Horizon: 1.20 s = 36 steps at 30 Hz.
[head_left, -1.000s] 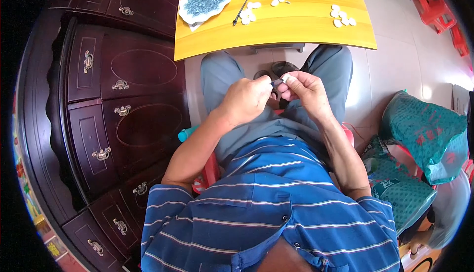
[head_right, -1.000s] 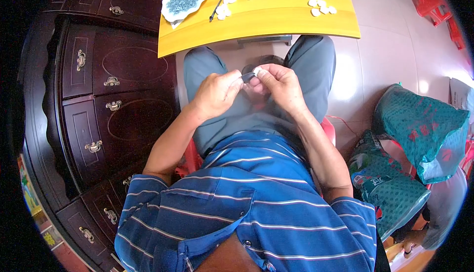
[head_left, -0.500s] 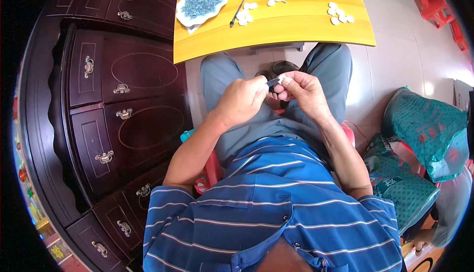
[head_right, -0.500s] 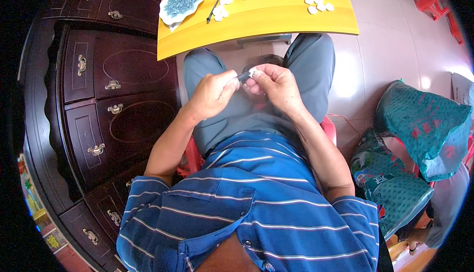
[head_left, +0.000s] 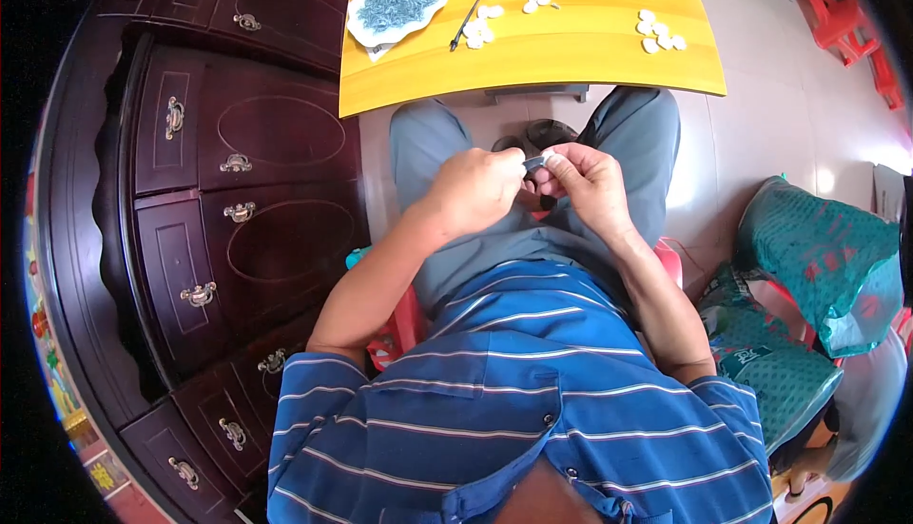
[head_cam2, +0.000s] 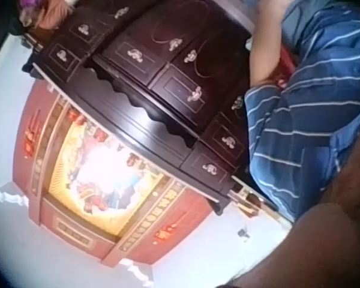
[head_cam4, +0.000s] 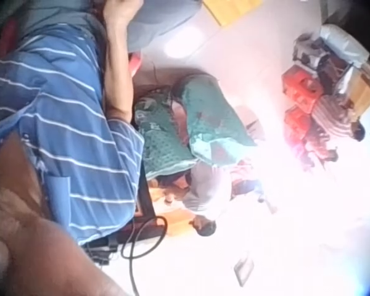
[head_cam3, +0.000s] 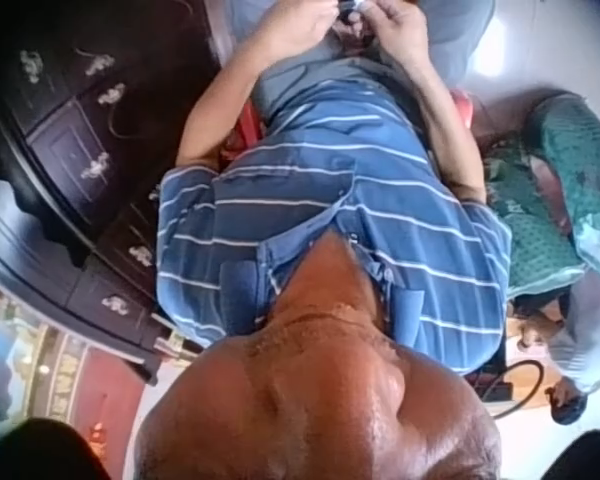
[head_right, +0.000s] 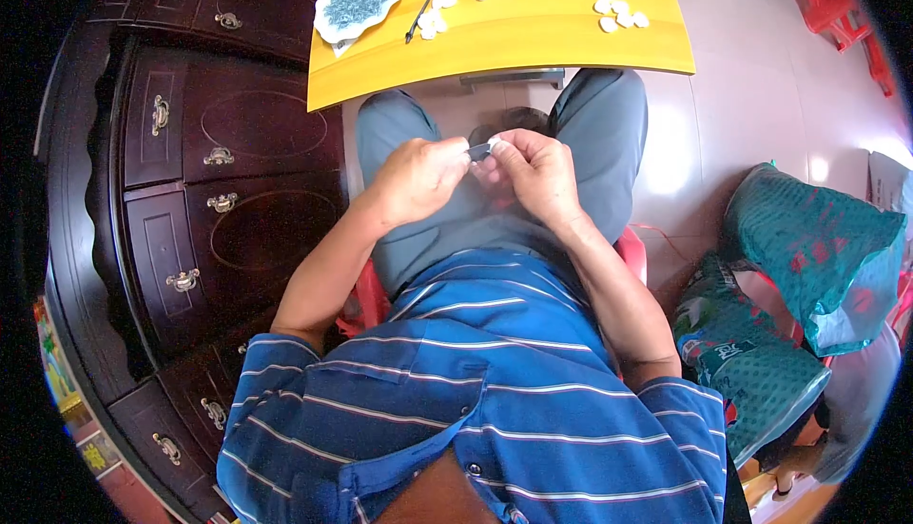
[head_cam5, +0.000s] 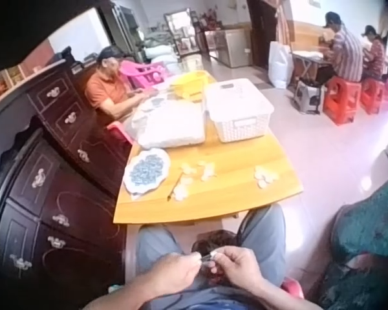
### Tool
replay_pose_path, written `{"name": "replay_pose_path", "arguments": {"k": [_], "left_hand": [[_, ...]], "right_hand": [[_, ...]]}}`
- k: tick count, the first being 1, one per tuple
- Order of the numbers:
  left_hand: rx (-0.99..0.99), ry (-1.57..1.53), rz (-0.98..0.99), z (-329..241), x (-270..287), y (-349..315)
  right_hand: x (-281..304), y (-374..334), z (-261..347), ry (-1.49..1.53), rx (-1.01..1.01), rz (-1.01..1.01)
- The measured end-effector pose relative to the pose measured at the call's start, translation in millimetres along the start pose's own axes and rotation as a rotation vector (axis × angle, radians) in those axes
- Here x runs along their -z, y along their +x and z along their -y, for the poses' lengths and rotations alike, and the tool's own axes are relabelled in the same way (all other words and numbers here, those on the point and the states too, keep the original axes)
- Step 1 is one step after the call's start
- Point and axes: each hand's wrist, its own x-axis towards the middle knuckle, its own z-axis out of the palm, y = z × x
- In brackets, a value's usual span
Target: Manually assembling small plastic components by inserting blue pins into white circular bases.
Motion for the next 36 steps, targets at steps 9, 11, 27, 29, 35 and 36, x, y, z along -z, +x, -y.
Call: {"name": "replay_pose_path", "arguments": {"k": [9, 11, 27, 29, 35, 36], "left_hand": [[0.168, 0.406, -0.153, -34.5, -33.3, 19.8], [0.137, 0.378, -0.187, -33.8, -30.2, 21.1], [0.337, -0.746, -0.378, 33.5, 48.7, 1.3], [0.363, -1.054, -0.44, 64.6, 57.8, -8.8], [0.514, -1.573, -0.495, 37.6, -17.1, -21.3], [0.443, -1.686, -0.357, 34.5, -35.5, -28.1]], "right_hand": [[-0.9, 5.3, 2.3, -0.049, 0.076, -0.242], [2.9, 9.5, -0.6, 0.013, 0.104, -0.251], [13.8, 10.6, 11.6, 0.282, 0.078, -0.119], [12.3, 11.2, 12.1, 0.303, 0.037, -0.111], [17.7, 7.0, 10.8, 0.4, 0.003, -0.113], [18.1, 6.5, 11.5, 0.398, -0.001, -0.132]]}}
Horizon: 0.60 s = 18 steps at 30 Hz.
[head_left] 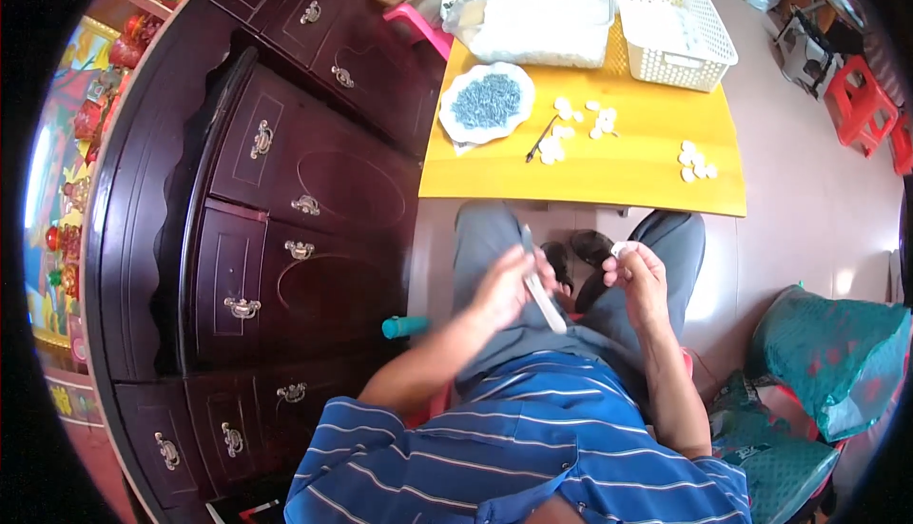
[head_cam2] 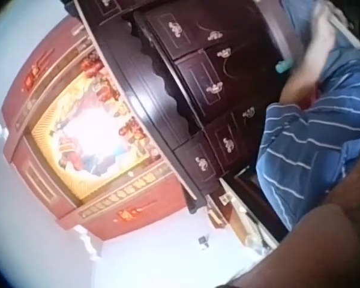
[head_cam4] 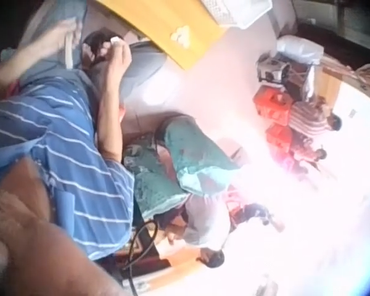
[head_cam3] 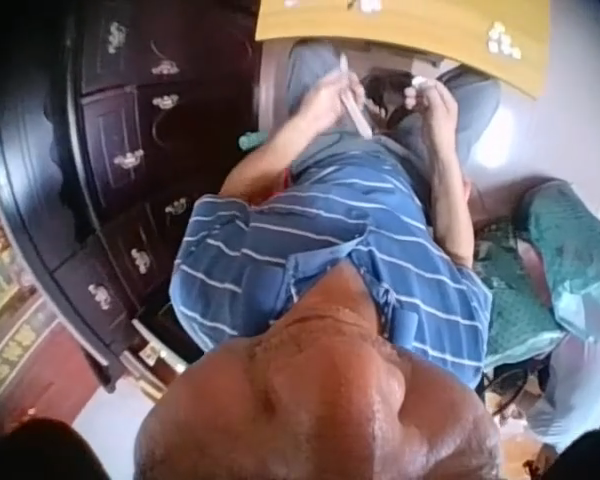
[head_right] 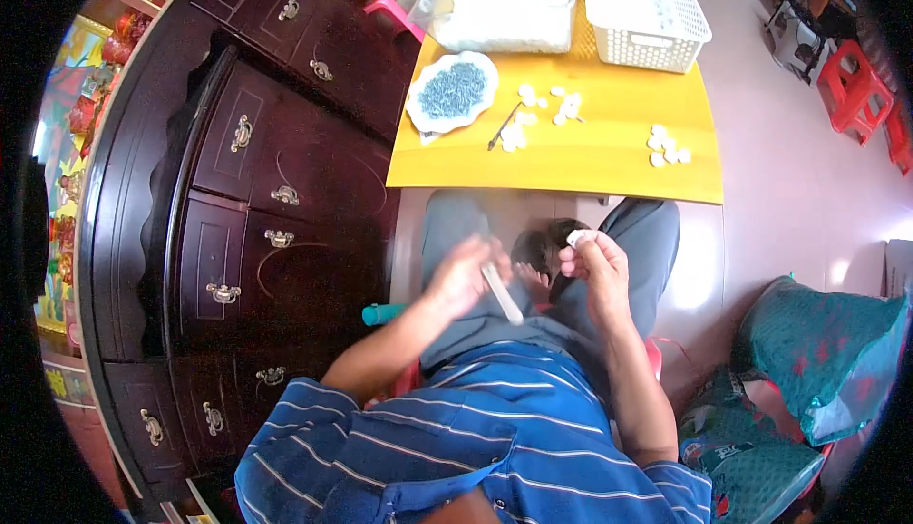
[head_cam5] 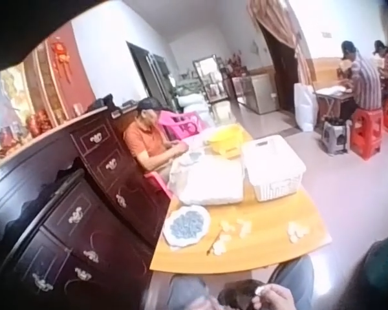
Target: Manually assembling small plastic components by inserting blue pins into white circular bases.
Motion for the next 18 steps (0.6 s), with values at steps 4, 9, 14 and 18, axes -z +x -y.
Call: {"name": "replay_pose_path", "arguments": {"k": [4, 9, 14, 18], "left_hand": [[0.226, 0.005, 0.084, 38.7, 13.1, -22.6], [0.436, 0.361, 0.286, 36.1, 46.2, -25.2], [0.294, 1.071, 0.566, 35.9, 44.0, -26.7], [0.008, 1.391, 0.67, 22.1, 12.8, -41.3]], "right_hand": [[1.7, -1.0, -0.8, 0.006, 0.011, 0.024], [1.9, -1.7, 0.3, 0.027, 0.049, 0.052], [-1.2, 1.6, 3.0, -0.011, 0.025, -0.004], [-0.5, 7.3, 7.4, 0.0, 0.051, 0.002]]}}
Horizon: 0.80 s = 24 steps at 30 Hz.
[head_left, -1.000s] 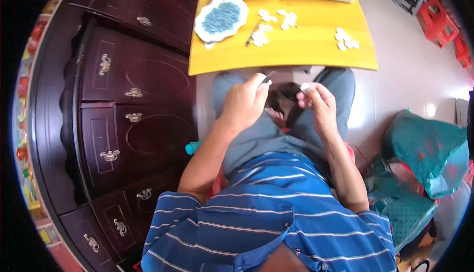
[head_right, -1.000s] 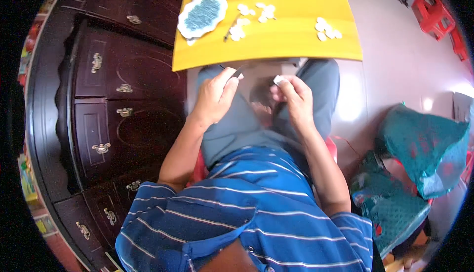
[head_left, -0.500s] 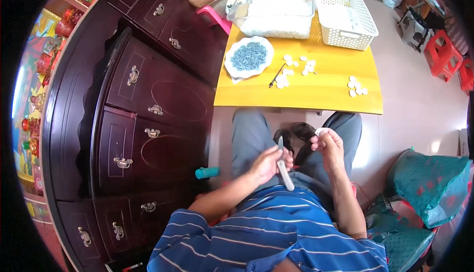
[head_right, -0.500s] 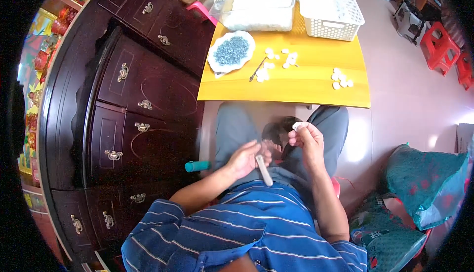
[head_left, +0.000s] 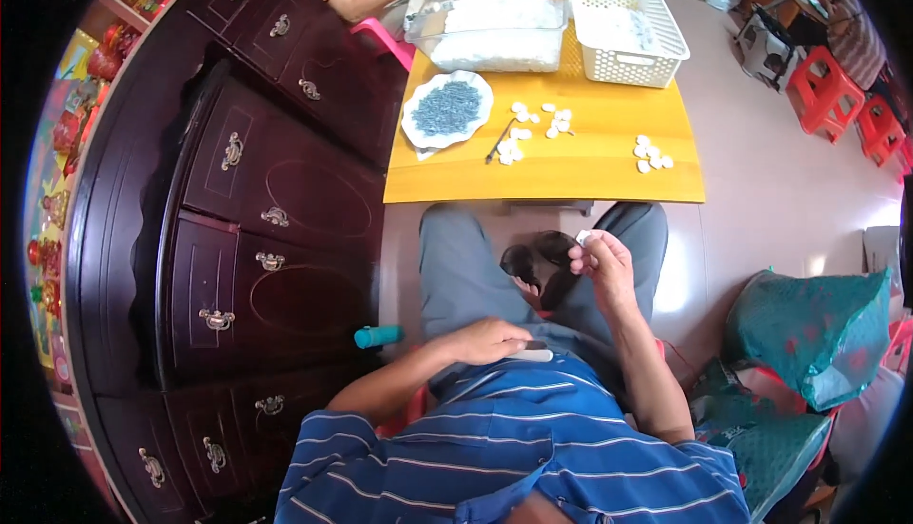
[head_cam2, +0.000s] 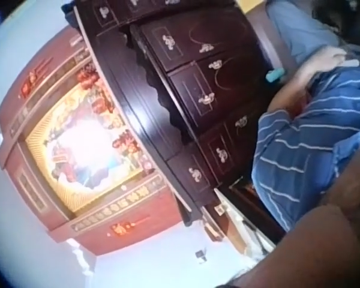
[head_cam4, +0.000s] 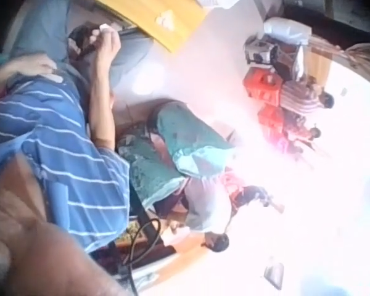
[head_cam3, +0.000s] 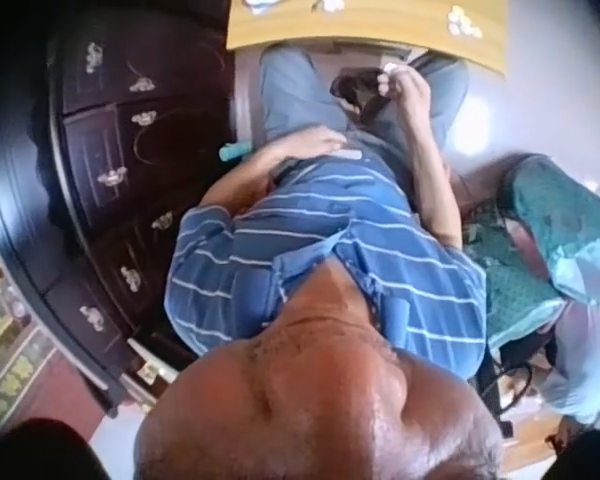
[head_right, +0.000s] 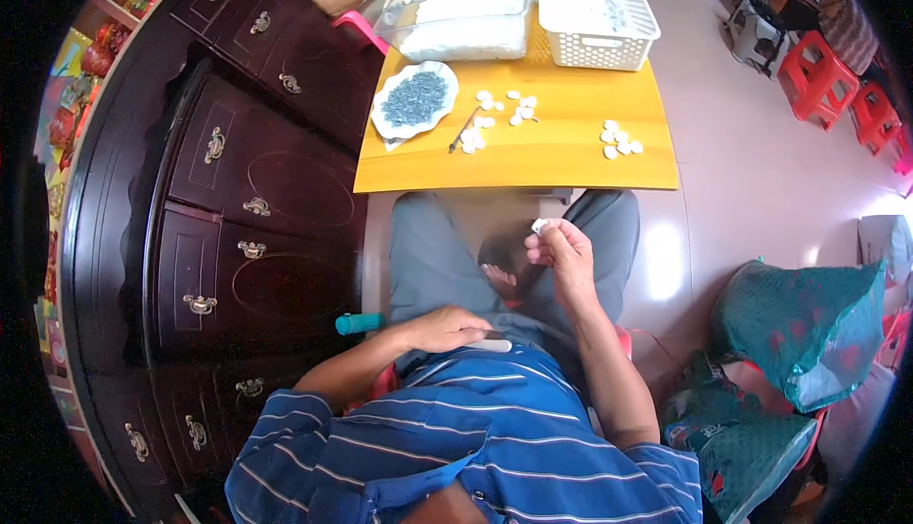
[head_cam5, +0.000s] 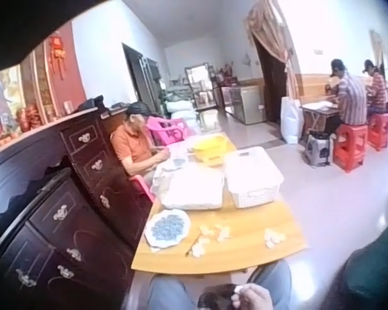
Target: Manually assembling small plastic components by inserting blue pins into white circular bases.
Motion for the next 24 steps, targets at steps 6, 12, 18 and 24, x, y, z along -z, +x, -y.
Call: {"name": "replay_pose_path", "arguments": {"k": [6, 12, 18, 24], "left_hand": [[0.039, -0.083, 0.0, 13.1, -16.5, -12.8], [0.273, -0.725, -0.191, 38.4, 12.2, -21.0], [0.074, -0.64, -0.976, -4.1, 130.8, -44.0], [0.061, -0.448, -1.194, 5.1, 238.3, -39.7]], "right_hand": [[-4.2, -3.1, -3.9, -0.021, 0.052, 0.025], [4.3, -12.9, -15.2, 0.043, -0.013, 0.037], [0.1, -19.1, -7.3, 0.017, -0.041, 0.066], [2.4, -9.9, -7.8, 0.026, -0.058, 0.068]]}}
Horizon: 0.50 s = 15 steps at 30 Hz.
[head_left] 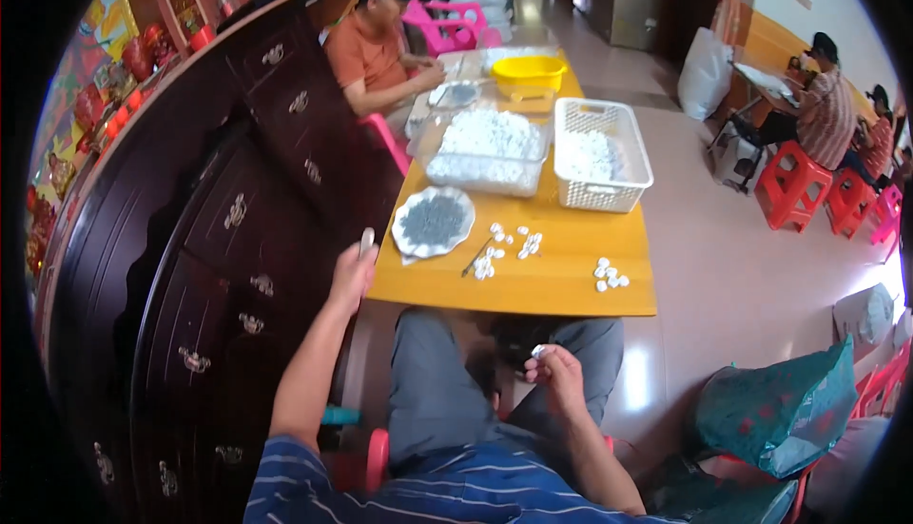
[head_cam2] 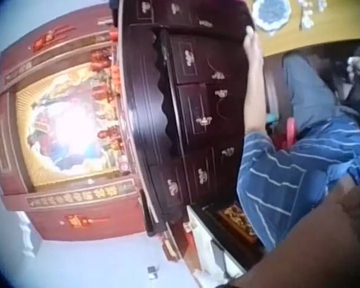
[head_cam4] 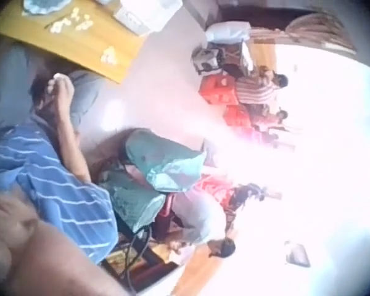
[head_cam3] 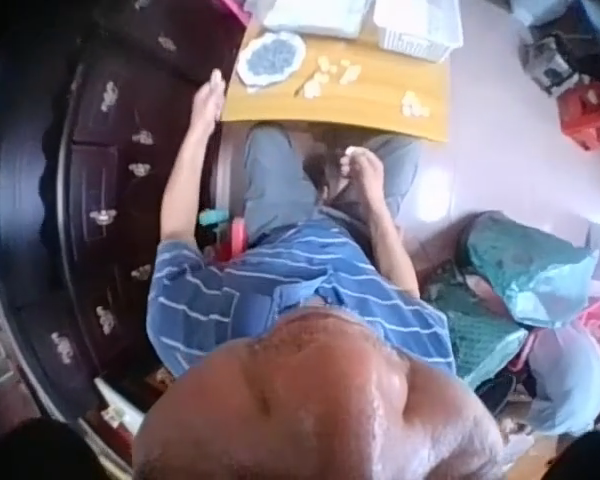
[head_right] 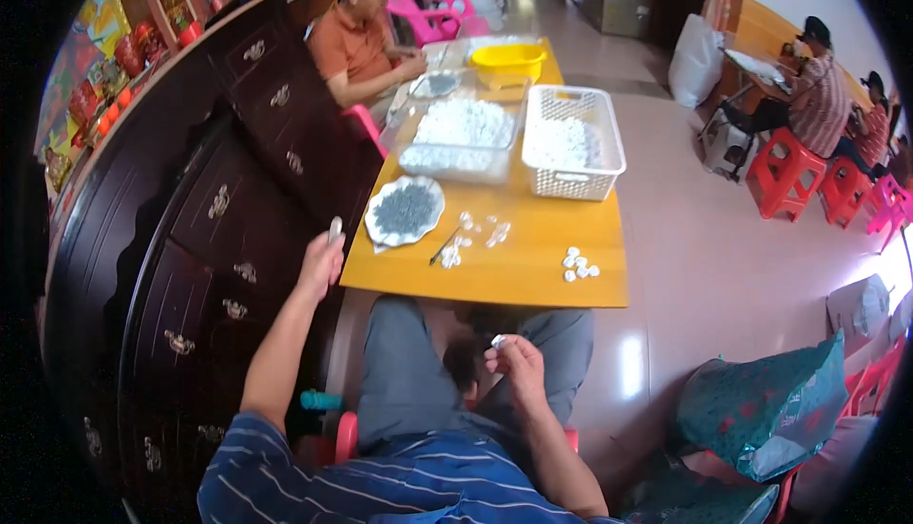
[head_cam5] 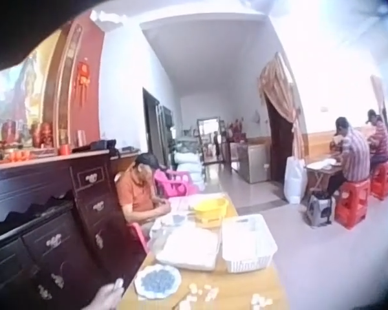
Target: Manually assembling small plastic components by inserting blue pins into white circular bases.
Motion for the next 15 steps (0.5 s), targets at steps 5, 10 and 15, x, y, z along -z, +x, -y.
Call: {"name": "replay_pose_path", "arguments": {"k": [5, 10, 15], "left_hand": [[0.032, 0.254, -0.057, 23.6, 6.1, 104.9], [0.104, 0.255, -0.112, 44.6, 11.1, 190.5], [0.075, 0.508, -0.097, 66.0, -6.8, 258.1]], "right_hand": [[3.9, 7.1, -3.5, 0.019, -0.007, 0.009], [-2.9, 7.3, -5.2, -0.011, -0.066, -0.013], [-5.5, 4.8, -2.4, -0.023, -0.089, -0.045]]}}
